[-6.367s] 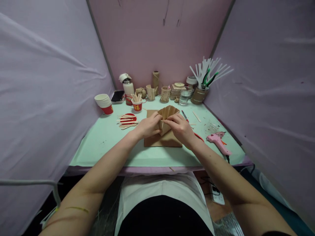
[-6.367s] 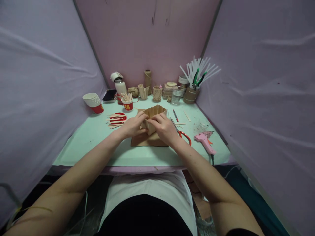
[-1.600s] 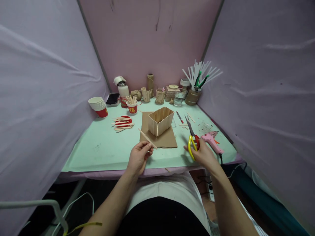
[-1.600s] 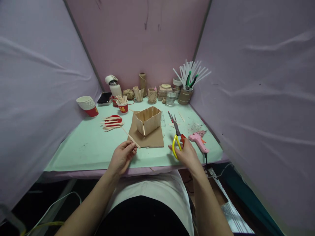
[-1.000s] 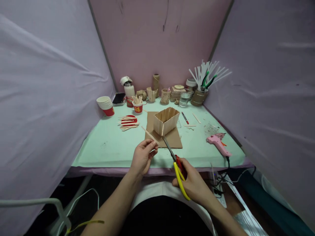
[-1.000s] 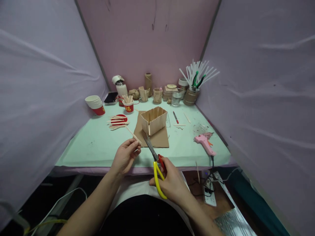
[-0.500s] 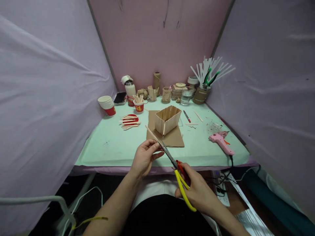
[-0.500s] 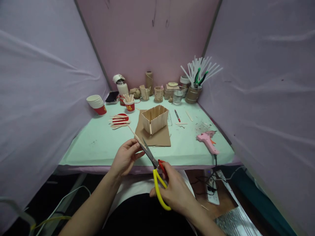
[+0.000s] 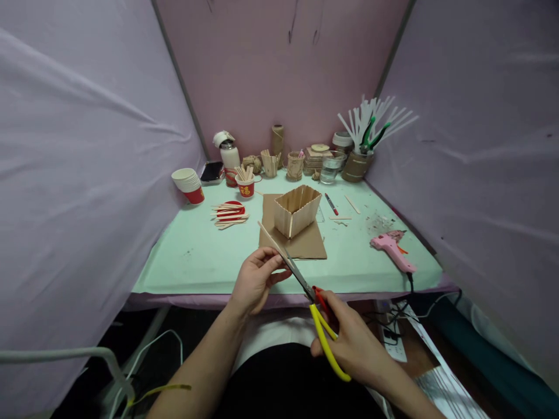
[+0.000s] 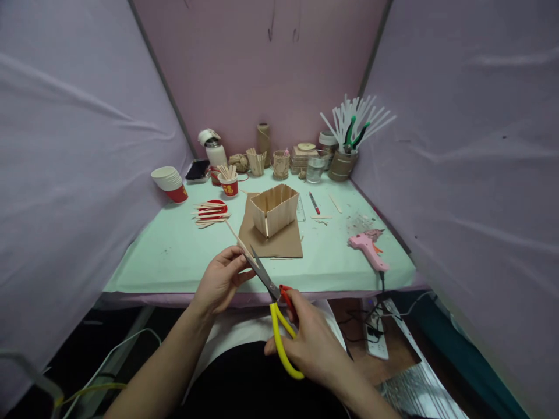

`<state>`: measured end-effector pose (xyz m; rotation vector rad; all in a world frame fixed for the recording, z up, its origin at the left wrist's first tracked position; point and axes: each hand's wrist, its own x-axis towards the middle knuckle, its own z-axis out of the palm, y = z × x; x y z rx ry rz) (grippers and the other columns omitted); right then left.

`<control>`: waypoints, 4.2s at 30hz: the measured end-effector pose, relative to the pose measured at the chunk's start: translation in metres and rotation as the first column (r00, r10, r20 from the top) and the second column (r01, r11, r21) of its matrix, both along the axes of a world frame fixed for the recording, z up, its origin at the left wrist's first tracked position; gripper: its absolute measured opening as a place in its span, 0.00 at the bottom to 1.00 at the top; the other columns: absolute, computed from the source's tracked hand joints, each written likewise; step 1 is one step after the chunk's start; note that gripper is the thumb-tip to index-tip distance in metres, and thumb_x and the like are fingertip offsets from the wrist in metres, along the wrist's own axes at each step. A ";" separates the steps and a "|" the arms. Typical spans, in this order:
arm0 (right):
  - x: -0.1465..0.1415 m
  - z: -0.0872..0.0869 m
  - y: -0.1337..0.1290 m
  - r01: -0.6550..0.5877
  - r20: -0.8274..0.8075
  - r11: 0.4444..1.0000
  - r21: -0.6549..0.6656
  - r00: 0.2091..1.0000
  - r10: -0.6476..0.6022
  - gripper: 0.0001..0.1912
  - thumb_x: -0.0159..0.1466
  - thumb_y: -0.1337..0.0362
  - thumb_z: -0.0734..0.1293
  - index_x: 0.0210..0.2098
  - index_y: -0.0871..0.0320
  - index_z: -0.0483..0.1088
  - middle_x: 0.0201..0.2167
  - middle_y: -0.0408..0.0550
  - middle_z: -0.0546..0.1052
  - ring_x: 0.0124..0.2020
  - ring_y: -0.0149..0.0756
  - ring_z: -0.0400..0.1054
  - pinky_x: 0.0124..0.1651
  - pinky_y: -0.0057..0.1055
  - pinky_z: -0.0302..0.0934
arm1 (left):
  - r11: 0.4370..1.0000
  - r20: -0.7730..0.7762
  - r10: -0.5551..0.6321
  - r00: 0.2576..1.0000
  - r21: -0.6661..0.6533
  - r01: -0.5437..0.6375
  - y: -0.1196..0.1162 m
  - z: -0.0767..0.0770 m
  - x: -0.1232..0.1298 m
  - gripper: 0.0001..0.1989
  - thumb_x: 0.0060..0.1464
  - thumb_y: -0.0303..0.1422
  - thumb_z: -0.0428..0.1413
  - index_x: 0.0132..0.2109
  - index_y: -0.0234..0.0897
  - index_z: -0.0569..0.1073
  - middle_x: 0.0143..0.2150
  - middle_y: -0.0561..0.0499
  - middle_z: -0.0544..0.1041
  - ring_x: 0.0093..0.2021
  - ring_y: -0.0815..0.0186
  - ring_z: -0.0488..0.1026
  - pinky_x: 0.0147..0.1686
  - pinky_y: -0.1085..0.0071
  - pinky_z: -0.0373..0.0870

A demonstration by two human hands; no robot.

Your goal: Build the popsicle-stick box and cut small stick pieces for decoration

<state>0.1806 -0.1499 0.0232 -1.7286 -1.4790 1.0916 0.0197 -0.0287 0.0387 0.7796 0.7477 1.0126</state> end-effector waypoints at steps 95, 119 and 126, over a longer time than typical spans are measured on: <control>-0.007 0.019 -0.008 -0.060 0.473 0.993 -0.106 0.875 0.103 0.10 0.63 0.59 0.63 0.40 0.56 0.59 0.33 0.52 0.77 0.34 0.46 0.73 0.32 0.32 0.55 | 0.985 -0.100 -0.169 0.981 -0.030 0.167 -0.025 0.000 0.003 0.13 0.40 0.36 0.68 0.29 0.32 0.76 0.29 0.52 0.75 0.29 0.70 0.74 0.31 0.74 0.76; -0.002 0.019 -0.003 -0.036 0.406 0.997 -0.069 0.912 0.061 0.22 0.59 0.56 0.65 0.48 0.58 0.59 0.43 0.54 0.73 0.44 0.48 0.70 0.40 0.34 0.56 | 0.989 -0.153 -0.145 0.977 0.014 0.149 -0.024 0.000 0.004 0.13 0.43 0.37 0.67 0.30 0.33 0.74 0.29 0.54 0.75 0.30 0.72 0.73 0.32 0.76 0.75; -0.006 0.019 -0.005 -0.064 0.484 0.991 -0.114 0.868 0.112 0.16 0.63 0.52 0.62 0.42 0.57 0.59 0.36 0.54 0.76 0.39 0.49 0.72 0.34 0.33 0.53 | 0.989 -0.162 -0.146 0.976 -0.005 0.147 -0.024 -0.005 0.003 0.14 0.41 0.37 0.68 0.30 0.32 0.75 0.29 0.53 0.75 0.29 0.72 0.73 0.31 0.76 0.75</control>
